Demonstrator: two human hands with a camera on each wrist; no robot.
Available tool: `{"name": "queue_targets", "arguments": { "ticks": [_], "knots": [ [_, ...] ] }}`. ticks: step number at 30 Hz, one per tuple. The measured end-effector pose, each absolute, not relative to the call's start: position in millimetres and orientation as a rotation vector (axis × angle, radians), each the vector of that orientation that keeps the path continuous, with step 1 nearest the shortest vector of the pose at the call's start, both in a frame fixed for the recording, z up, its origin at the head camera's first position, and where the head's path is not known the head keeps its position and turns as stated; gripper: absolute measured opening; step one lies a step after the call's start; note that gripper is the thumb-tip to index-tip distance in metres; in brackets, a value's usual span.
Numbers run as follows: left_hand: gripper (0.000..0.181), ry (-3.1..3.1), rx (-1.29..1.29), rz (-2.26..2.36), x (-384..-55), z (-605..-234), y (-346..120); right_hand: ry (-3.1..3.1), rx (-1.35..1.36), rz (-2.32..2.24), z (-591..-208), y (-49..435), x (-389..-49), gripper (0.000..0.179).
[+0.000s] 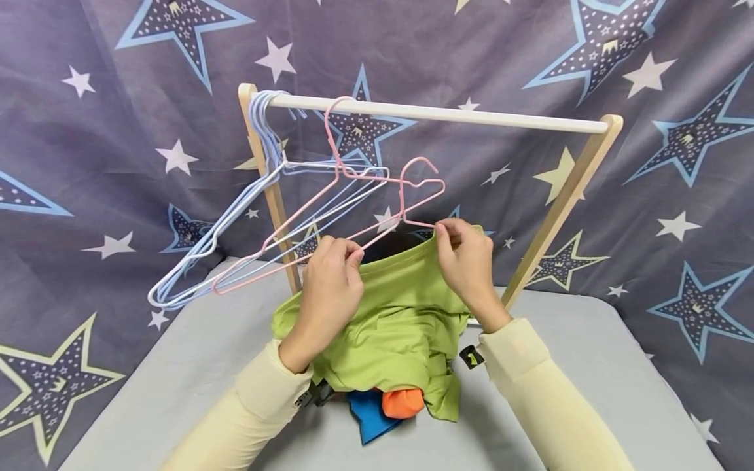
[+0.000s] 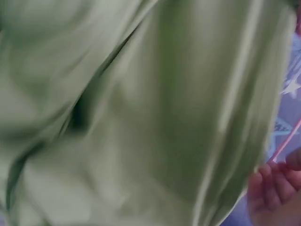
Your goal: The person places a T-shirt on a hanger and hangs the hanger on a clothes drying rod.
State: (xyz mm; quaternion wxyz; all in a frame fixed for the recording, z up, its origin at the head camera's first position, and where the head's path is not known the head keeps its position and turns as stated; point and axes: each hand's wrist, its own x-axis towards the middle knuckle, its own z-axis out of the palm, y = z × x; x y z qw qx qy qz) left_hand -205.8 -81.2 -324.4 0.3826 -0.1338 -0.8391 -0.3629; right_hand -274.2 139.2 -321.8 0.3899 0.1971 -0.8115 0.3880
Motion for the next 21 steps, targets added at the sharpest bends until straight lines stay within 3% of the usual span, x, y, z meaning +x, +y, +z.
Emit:
{"name": "queue_targets", "arguments": {
  "ticks": [11, 15, 21],
  "knots": [
    [0.010, -2.135, -0.312, -0.954, -204, -327, -71, -1.972, 0.309, 2.152, -302, 102, -248, 0.027],
    [0.010, -2.127, -0.315, -0.982, -203, -327, -64, -1.908, 0.394, 2.322, -295, 90, -244, 0.028],
    [0.012, -2.140, -0.357, -0.995, -193, -328, -56, -1.775, 0.309, 2.338, -291, 79, -240, 0.014]
  ]
}}
